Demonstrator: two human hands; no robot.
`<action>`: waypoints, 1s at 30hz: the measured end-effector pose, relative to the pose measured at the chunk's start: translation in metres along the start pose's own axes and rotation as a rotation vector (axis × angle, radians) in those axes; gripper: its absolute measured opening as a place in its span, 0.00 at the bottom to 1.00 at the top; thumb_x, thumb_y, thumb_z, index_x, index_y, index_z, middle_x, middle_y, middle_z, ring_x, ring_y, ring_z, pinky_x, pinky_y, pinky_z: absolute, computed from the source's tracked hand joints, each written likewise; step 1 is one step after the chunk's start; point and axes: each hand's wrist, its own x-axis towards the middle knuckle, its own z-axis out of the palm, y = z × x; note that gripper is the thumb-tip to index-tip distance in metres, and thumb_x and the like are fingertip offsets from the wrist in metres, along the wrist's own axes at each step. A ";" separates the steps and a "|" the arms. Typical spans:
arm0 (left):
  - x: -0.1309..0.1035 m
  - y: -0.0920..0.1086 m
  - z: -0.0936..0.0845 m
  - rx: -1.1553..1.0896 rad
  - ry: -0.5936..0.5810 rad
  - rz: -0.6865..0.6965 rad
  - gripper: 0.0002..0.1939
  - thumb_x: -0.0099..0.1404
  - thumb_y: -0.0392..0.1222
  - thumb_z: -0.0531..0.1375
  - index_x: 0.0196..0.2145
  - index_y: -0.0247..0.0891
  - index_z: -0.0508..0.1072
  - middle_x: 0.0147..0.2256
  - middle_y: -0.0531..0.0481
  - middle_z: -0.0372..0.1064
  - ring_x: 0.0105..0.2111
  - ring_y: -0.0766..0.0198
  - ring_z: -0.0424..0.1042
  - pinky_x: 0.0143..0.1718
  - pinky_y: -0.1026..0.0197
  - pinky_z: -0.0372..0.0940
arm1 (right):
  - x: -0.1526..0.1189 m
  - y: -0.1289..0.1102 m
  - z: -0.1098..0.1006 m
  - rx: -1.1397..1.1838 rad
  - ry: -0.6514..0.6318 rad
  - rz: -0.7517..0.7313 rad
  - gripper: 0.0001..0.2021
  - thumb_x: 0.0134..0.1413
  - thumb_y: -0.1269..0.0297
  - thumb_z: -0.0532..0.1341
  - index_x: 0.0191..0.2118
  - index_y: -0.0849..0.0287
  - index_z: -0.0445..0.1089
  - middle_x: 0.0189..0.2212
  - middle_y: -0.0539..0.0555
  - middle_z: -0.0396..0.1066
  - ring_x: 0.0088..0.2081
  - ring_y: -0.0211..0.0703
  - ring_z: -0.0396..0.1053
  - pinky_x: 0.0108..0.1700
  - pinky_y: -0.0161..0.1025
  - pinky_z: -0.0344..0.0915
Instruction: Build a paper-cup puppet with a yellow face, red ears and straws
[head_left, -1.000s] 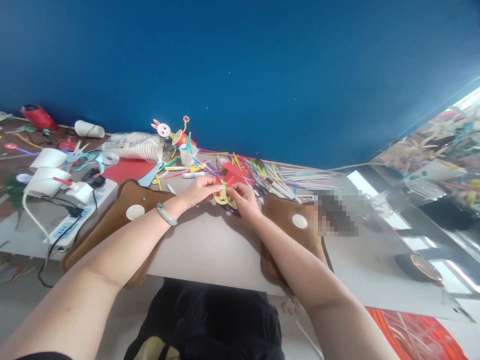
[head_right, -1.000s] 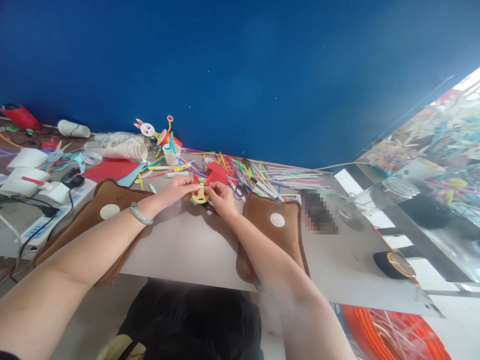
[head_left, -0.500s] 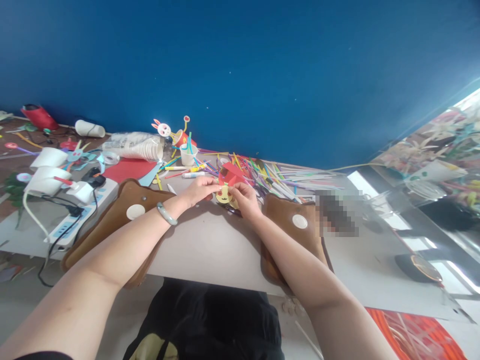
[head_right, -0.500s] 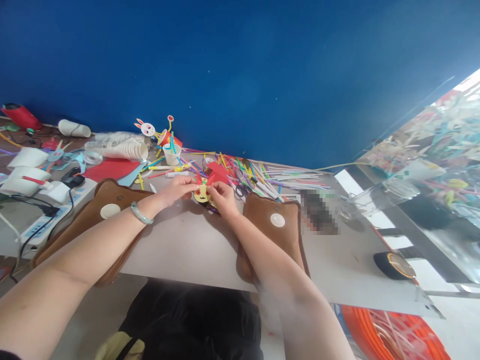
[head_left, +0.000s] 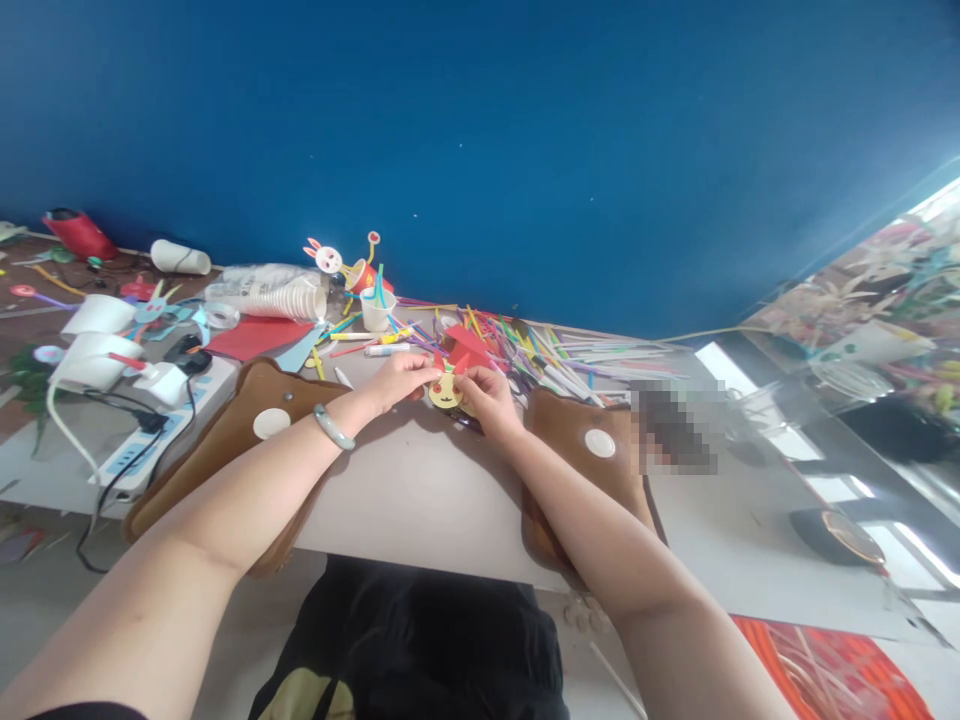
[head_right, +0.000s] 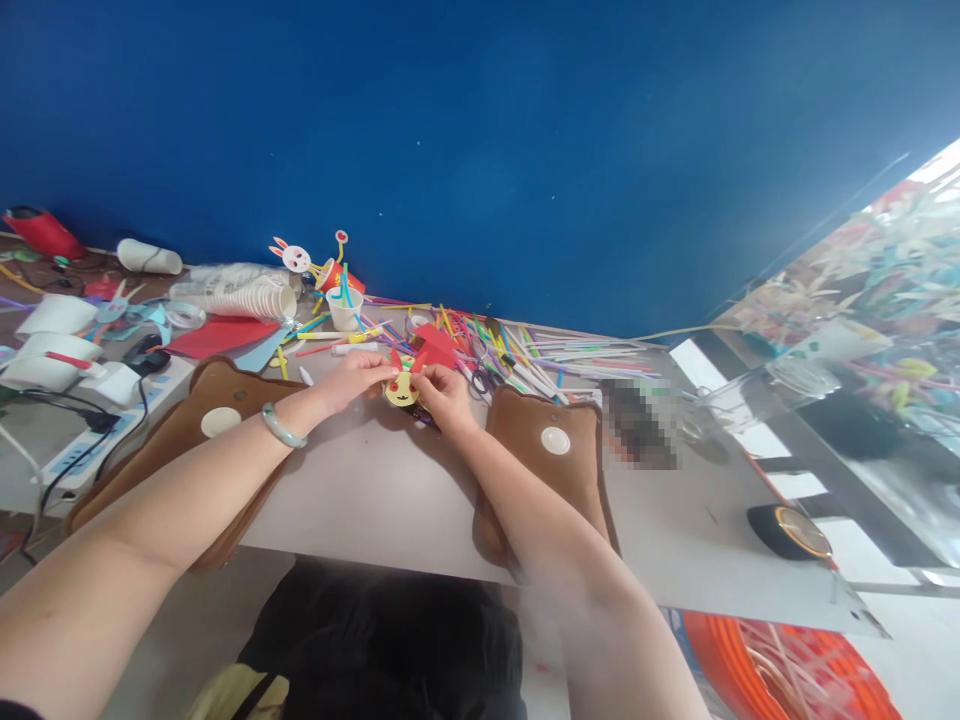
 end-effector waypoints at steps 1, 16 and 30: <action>0.000 0.000 0.000 0.006 0.011 -0.006 0.12 0.58 0.44 0.61 0.21 0.36 0.69 0.15 0.56 0.58 0.16 0.72 0.58 0.19 0.67 0.47 | 0.000 0.001 0.000 0.001 0.001 -0.001 0.13 0.47 0.53 0.64 0.25 0.57 0.66 0.17 0.45 0.62 0.20 0.33 0.56 0.25 0.34 0.55; 0.006 0.003 -0.014 0.025 0.360 0.100 0.11 0.58 0.43 0.61 0.21 0.37 0.66 0.13 0.57 0.59 0.15 0.71 0.58 0.20 0.66 0.50 | 0.003 -0.035 -0.038 -0.671 -0.292 0.001 0.10 0.42 0.63 0.63 0.17 0.58 0.67 0.17 0.48 0.67 0.22 0.36 0.62 0.26 0.35 0.56; 0.012 0.001 -0.016 -0.256 0.401 0.114 0.12 0.53 0.45 0.66 0.26 0.35 0.69 0.18 0.58 0.61 0.15 0.75 0.57 0.16 0.69 0.46 | -0.016 -0.047 -0.027 -1.337 -0.574 0.063 0.11 0.43 0.63 0.64 0.37 0.57 0.73 0.38 0.57 0.75 0.38 0.49 0.71 0.32 0.38 0.54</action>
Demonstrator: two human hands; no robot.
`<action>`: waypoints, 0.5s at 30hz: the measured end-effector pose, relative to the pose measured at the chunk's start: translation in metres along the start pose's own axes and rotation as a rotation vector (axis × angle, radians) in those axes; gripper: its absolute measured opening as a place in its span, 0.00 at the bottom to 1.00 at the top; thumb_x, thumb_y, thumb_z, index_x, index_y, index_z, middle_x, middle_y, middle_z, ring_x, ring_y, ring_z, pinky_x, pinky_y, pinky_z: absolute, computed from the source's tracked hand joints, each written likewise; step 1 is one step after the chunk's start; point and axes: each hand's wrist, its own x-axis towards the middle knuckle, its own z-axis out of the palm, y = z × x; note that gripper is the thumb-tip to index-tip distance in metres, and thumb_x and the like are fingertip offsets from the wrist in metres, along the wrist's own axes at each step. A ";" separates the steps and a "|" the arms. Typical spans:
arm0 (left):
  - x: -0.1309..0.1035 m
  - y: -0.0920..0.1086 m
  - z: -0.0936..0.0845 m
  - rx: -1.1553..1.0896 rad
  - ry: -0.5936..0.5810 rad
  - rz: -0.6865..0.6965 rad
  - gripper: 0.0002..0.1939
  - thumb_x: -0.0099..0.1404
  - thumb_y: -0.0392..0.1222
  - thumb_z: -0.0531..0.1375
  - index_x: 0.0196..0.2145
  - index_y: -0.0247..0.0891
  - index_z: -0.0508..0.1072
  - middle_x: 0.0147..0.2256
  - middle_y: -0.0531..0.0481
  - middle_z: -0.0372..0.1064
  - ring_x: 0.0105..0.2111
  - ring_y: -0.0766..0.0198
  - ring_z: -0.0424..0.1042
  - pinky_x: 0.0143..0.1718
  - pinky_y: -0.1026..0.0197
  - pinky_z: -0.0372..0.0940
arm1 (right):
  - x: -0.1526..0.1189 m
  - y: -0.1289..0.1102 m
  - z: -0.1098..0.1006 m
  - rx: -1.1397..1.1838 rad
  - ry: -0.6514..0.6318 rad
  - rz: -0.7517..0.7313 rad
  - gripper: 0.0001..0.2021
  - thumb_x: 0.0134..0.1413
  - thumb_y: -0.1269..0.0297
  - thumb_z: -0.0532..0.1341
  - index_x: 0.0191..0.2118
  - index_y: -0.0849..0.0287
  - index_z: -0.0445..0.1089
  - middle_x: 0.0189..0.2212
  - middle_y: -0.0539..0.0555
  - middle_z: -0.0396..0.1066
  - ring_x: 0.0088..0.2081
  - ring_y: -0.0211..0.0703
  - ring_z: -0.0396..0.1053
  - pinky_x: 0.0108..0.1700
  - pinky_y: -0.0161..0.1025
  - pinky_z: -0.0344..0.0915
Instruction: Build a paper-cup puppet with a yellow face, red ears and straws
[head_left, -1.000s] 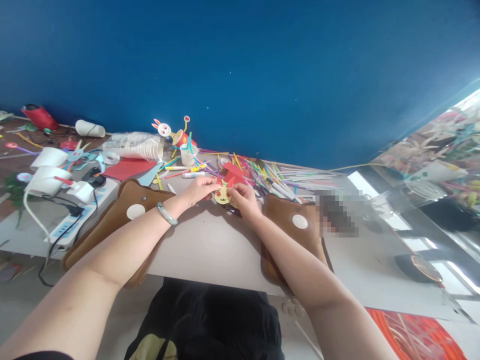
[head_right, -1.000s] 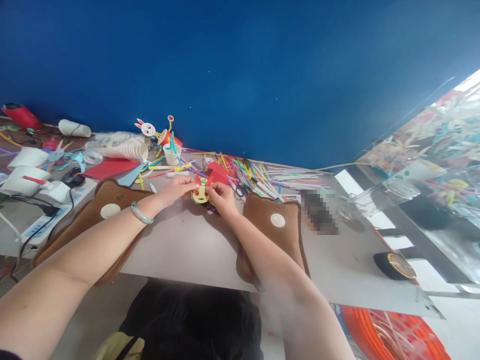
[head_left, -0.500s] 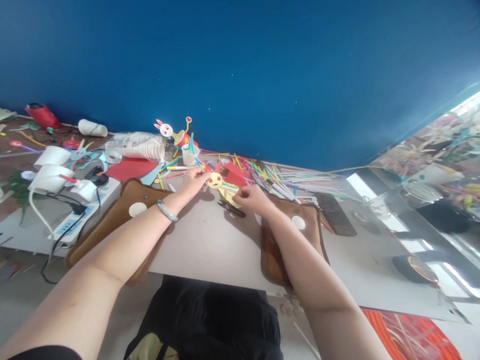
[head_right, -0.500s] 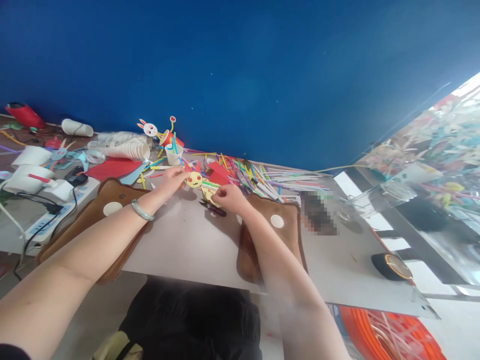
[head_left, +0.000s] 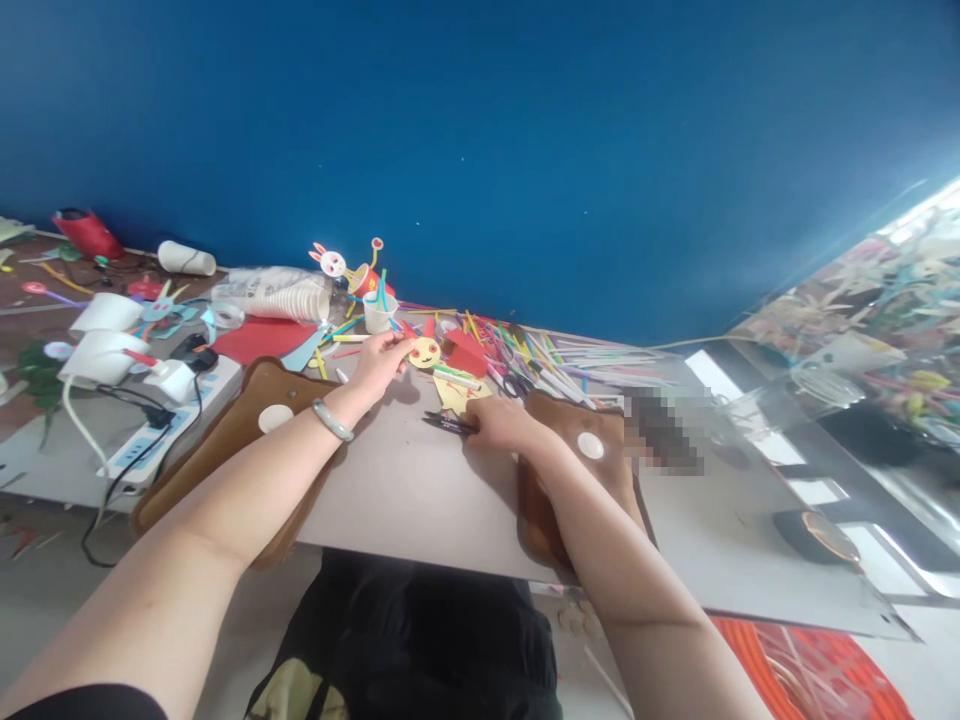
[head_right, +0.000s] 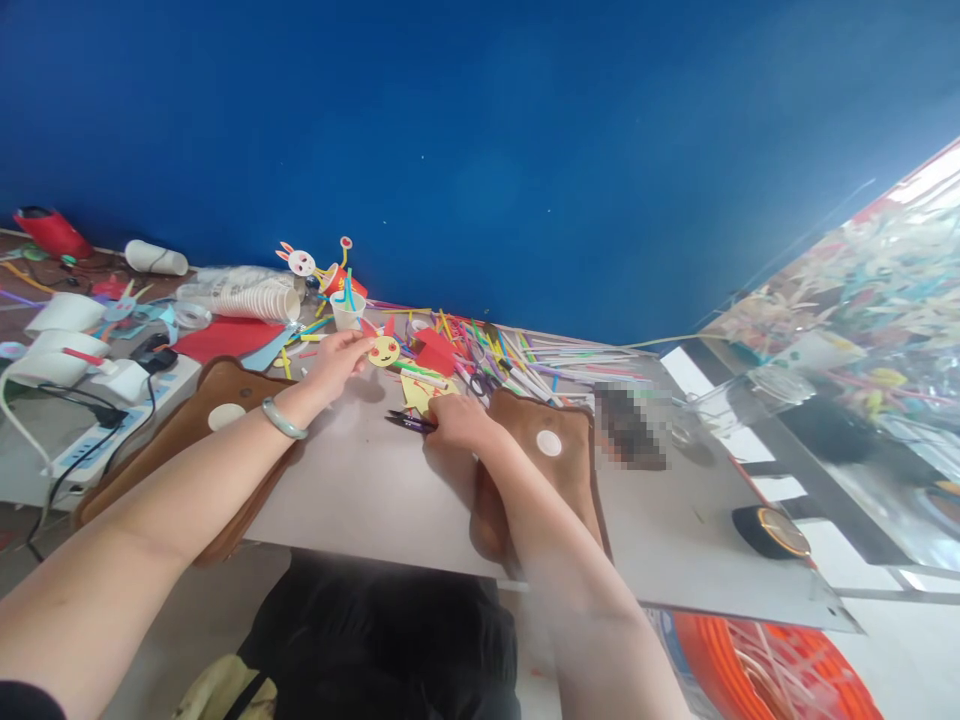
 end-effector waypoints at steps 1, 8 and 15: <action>0.000 -0.001 0.000 -0.013 -0.001 0.008 0.12 0.53 0.45 0.66 0.26 0.35 0.68 0.18 0.58 0.61 0.15 0.75 0.57 0.16 0.69 0.46 | 0.000 0.000 0.001 -0.005 -0.005 -0.016 0.12 0.44 0.63 0.64 0.38 0.57 0.72 0.39 0.58 0.75 0.38 0.49 0.71 0.32 0.38 0.54; 0.001 0.000 0.000 -0.048 -0.016 -0.017 0.10 0.55 0.42 0.63 0.24 0.36 0.65 0.18 0.58 0.61 0.14 0.76 0.57 0.15 0.68 0.43 | 0.002 0.005 -0.001 0.078 -0.025 -0.051 0.09 0.58 0.60 0.55 0.38 0.58 0.69 0.35 0.59 0.74 0.32 0.46 0.67 0.31 0.38 0.53; -0.007 0.006 0.002 0.044 -0.092 -0.040 0.13 0.56 0.41 0.61 0.20 0.38 0.60 0.14 0.60 0.50 0.14 0.75 0.52 0.18 0.67 0.44 | 0.007 0.024 -0.008 0.950 0.171 -0.301 0.16 0.57 0.48 0.59 0.32 0.57 0.65 0.18 0.44 0.58 0.19 0.34 0.53 0.23 0.34 0.49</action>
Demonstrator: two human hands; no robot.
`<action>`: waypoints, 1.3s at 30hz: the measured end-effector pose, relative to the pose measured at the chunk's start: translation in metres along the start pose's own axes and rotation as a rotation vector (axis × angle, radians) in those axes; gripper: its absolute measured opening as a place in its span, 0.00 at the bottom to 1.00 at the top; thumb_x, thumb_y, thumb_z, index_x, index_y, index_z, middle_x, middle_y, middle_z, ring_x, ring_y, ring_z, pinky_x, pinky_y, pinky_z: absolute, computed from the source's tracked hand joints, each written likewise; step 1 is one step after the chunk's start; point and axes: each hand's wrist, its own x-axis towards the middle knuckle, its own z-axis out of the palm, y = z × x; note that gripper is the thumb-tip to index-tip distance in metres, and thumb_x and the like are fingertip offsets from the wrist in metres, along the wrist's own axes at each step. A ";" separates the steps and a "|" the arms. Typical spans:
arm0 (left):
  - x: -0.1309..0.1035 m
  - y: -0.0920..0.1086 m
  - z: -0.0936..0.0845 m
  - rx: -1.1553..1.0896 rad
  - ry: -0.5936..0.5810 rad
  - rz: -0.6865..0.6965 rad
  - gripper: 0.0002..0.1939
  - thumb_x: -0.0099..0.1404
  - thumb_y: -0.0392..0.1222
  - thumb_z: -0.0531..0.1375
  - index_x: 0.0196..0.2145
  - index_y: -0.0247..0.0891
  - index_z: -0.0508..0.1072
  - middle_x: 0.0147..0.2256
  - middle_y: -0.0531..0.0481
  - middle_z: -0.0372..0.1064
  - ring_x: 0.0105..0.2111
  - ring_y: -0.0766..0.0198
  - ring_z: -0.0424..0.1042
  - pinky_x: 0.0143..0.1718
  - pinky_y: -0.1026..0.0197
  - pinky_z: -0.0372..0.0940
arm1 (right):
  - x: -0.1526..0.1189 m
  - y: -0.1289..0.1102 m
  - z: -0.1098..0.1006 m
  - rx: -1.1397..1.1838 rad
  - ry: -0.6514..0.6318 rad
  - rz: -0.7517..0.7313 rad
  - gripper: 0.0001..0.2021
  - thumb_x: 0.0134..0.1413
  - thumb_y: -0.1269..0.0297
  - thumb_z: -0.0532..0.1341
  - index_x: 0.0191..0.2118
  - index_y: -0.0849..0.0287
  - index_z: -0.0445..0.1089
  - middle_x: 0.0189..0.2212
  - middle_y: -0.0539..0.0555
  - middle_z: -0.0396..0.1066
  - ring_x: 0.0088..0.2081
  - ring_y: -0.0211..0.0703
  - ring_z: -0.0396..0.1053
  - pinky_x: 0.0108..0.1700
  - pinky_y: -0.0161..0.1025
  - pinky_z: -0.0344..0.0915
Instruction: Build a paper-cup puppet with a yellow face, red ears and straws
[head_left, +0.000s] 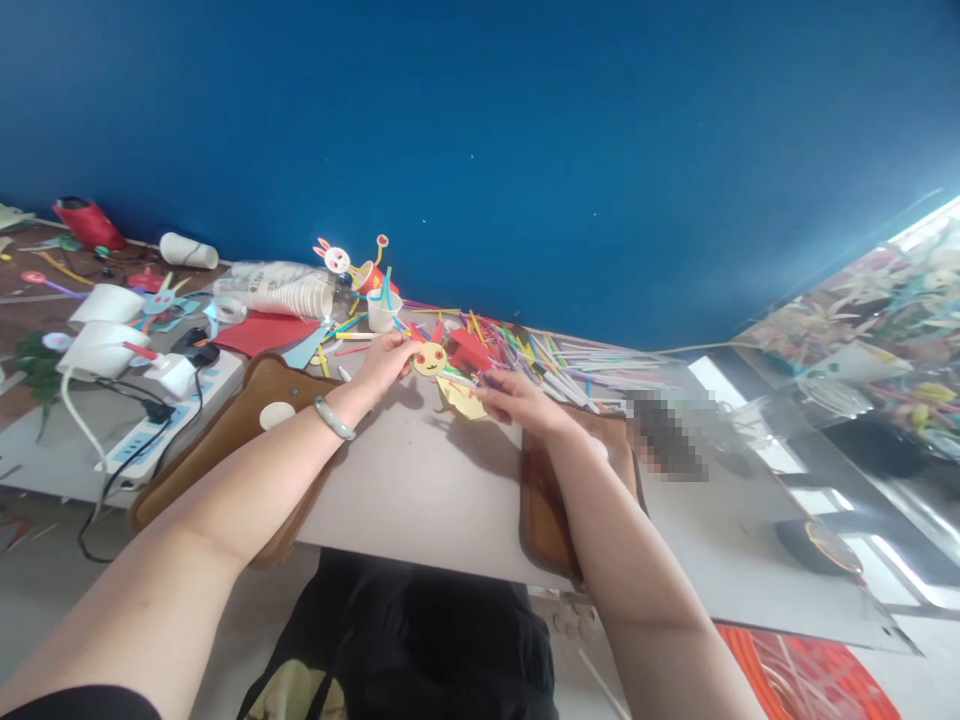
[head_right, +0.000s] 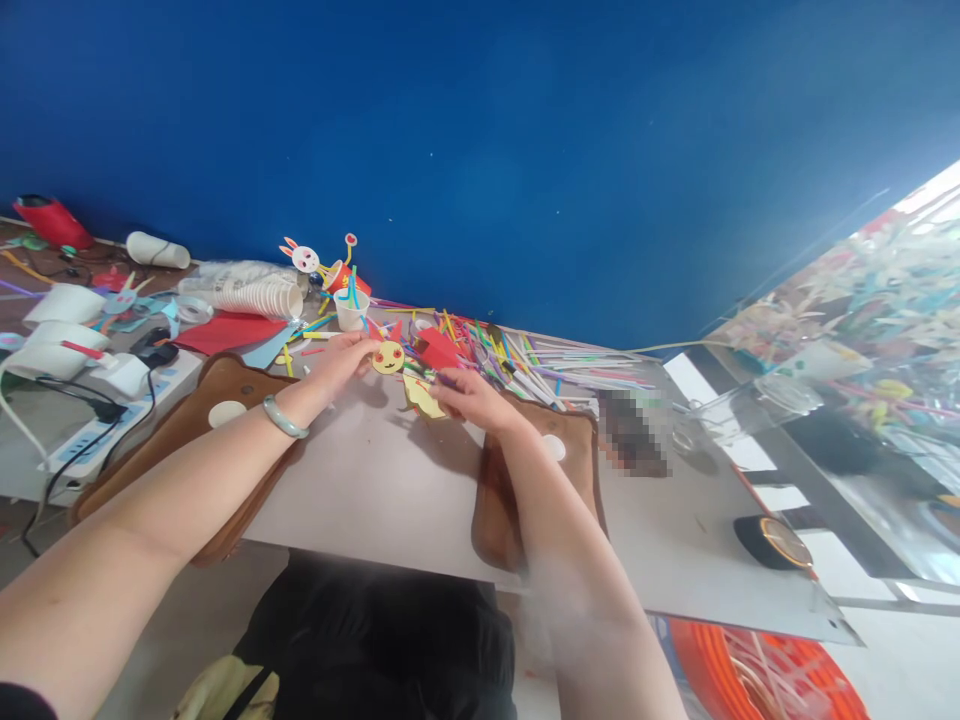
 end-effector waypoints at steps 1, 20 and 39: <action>-0.002 0.000 0.001 0.022 -0.035 -0.002 0.13 0.56 0.40 0.60 0.20 0.38 0.59 0.14 0.60 0.49 0.15 0.75 0.51 0.18 0.66 0.44 | 0.002 0.002 0.002 0.077 0.140 -0.033 0.16 0.57 0.48 0.59 0.34 0.57 0.65 0.18 0.44 0.58 0.19 0.33 0.53 0.23 0.34 0.49; -0.016 0.006 0.010 0.070 -0.438 -0.193 0.10 0.57 0.41 0.61 0.22 0.36 0.64 0.19 0.57 0.54 0.16 0.75 0.49 0.20 0.64 0.40 | 0.018 0.024 0.021 -0.054 0.714 -0.053 0.28 0.59 0.34 0.49 0.27 0.56 0.63 0.19 0.47 0.57 0.22 0.37 0.55 0.26 0.36 0.54; -0.015 -0.003 0.013 0.169 -0.381 -0.130 0.06 0.56 0.37 0.59 0.23 0.36 0.66 0.17 0.59 0.54 0.16 0.74 0.53 0.19 0.65 0.43 | 0.014 0.020 0.042 -0.639 0.514 0.001 0.26 0.65 0.40 0.43 0.30 0.55 0.65 0.21 0.51 0.65 0.23 0.41 0.60 0.28 0.36 0.49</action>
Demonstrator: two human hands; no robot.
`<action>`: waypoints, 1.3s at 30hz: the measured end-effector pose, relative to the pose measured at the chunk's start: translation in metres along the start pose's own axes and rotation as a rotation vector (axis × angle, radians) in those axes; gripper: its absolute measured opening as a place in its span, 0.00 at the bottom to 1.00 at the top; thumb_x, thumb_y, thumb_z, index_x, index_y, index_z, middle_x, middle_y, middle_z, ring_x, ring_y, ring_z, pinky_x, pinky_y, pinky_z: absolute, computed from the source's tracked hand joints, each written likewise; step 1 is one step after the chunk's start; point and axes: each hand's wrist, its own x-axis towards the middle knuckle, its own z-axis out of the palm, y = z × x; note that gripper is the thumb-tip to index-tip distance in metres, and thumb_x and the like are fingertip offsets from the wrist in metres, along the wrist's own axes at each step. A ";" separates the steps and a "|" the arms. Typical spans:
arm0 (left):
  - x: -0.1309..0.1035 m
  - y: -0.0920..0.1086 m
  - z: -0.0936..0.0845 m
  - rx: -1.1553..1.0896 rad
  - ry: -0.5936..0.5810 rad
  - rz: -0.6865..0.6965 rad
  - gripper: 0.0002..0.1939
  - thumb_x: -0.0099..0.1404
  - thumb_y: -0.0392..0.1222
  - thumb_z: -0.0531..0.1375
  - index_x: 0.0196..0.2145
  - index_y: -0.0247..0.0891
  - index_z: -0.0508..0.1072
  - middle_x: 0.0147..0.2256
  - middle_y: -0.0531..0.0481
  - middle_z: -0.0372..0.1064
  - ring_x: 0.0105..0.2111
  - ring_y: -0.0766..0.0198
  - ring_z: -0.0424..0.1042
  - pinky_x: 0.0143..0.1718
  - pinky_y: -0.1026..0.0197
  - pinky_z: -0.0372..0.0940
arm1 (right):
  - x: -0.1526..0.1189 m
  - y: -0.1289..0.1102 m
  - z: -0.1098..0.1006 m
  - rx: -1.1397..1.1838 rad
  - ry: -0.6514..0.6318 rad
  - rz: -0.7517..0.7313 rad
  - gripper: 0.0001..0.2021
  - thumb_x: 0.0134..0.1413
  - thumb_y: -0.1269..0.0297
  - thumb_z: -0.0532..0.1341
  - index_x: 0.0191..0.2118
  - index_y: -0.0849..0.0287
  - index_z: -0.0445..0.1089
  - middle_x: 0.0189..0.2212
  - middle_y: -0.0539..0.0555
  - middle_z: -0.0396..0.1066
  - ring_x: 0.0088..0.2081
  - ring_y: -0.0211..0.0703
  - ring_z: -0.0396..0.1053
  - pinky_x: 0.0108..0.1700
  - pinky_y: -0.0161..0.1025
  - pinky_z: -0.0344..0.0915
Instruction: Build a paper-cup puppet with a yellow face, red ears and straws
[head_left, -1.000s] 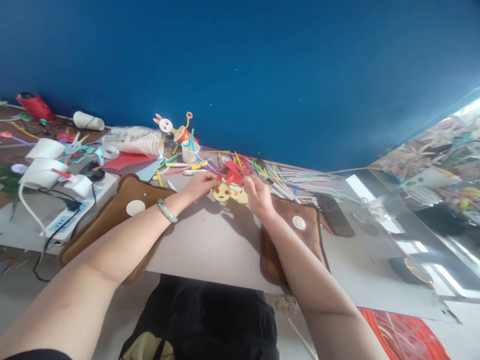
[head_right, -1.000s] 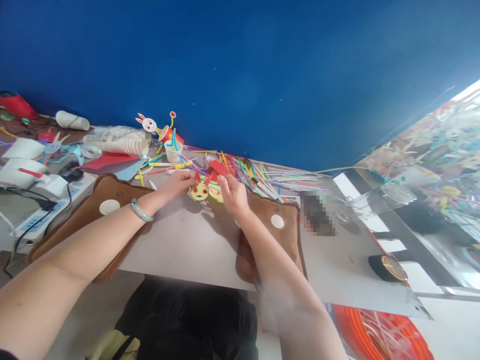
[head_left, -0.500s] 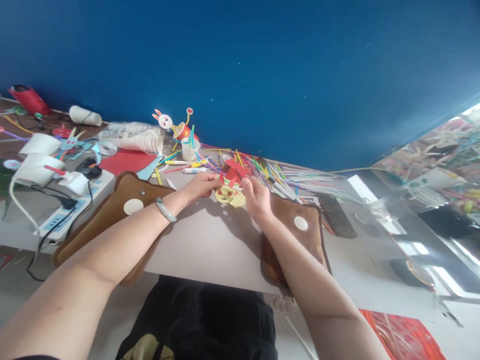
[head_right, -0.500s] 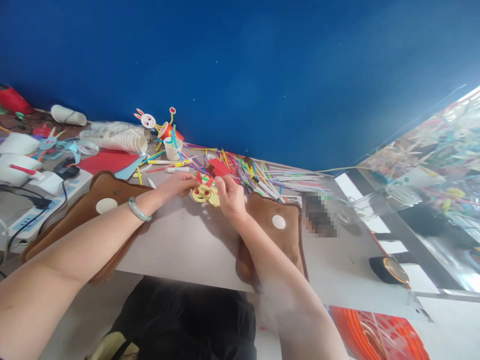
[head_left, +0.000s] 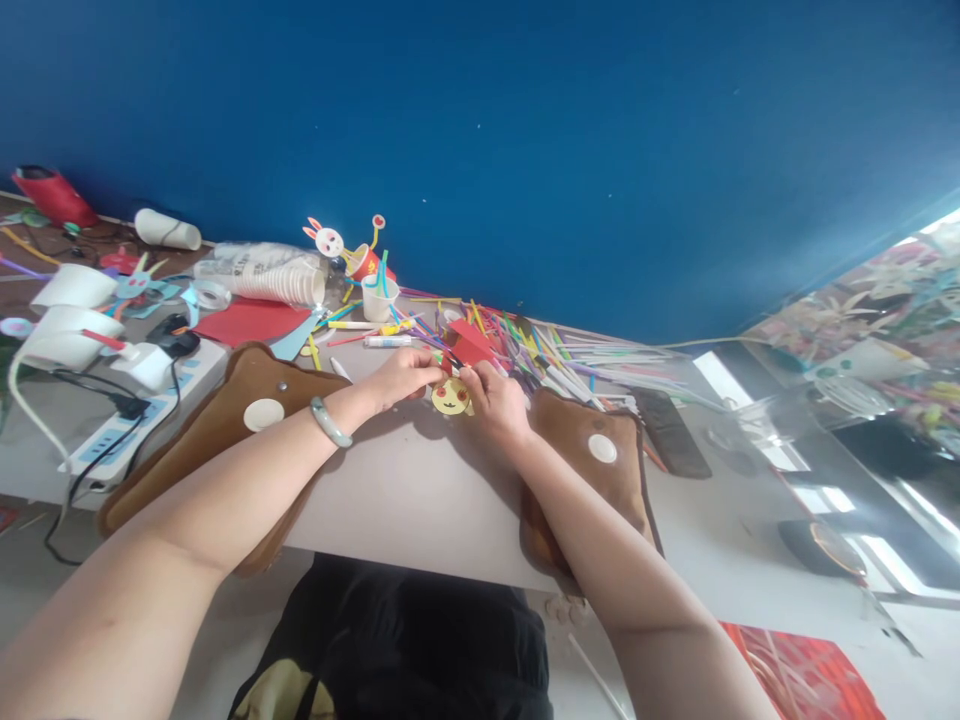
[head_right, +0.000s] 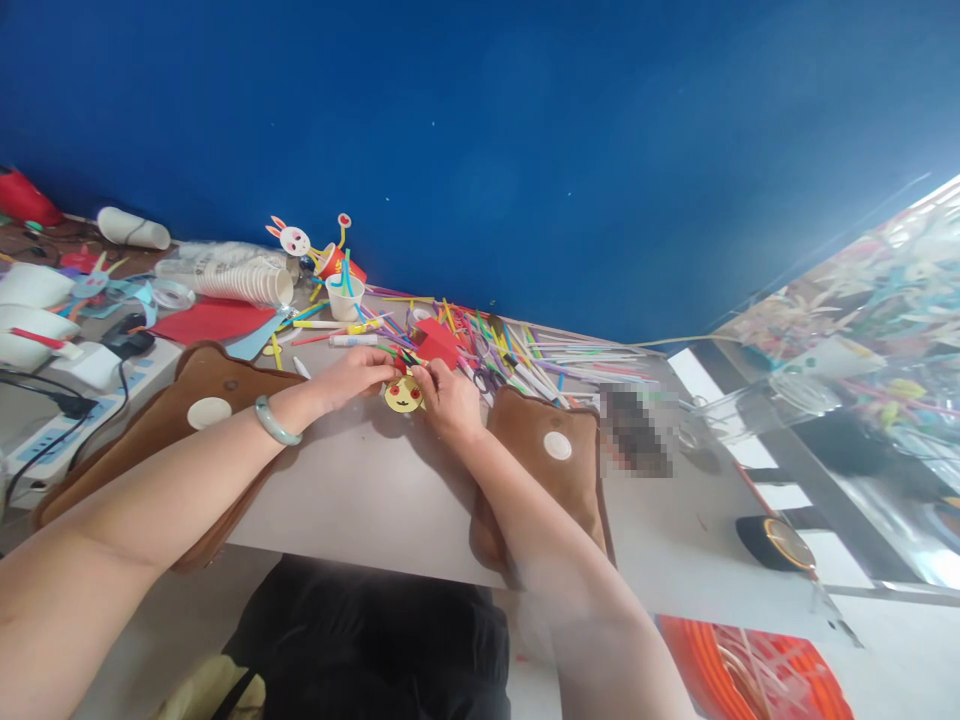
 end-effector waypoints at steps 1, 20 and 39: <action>0.000 0.000 0.000 -0.001 -0.003 0.002 0.06 0.56 0.37 0.59 0.23 0.36 0.66 0.17 0.59 0.54 0.16 0.74 0.53 0.19 0.65 0.43 | 0.000 0.000 0.000 -0.001 -0.003 0.007 0.26 0.65 0.40 0.43 0.30 0.55 0.65 0.21 0.51 0.65 0.23 0.41 0.60 0.28 0.36 0.49; -0.004 0.005 0.001 -0.041 -0.075 0.030 0.07 0.57 0.40 0.61 0.25 0.35 0.68 0.16 0.59 0.54 0.16 0.74 0.53 0.19 0.65 0.44 | -0.003 -0.003 0.002 0.134 0.029 0.013 0.25 0.63 0.40 0.46 0.28 0.55 0.62 0.20 0.49 0.63 0.24 0.40 0.60 0.28 0.35 0.52; -0.004 0.005 0.002 -0.054 -0.069 0.027 0.08 0.57 0.41 0.63 0.26 0.35 0.69 0.16 0.59 0.54 0.15 0.74 0.53 0.19 0.66 0.43 | -0.003 -0.004 0.003 0.167 0.037 0.030 0.23 0.64 0.42 0.47 0.26 0.54 0.56 0.19 0.48 0.59 0.23 0.37 0.55 0.27 0.35 0.51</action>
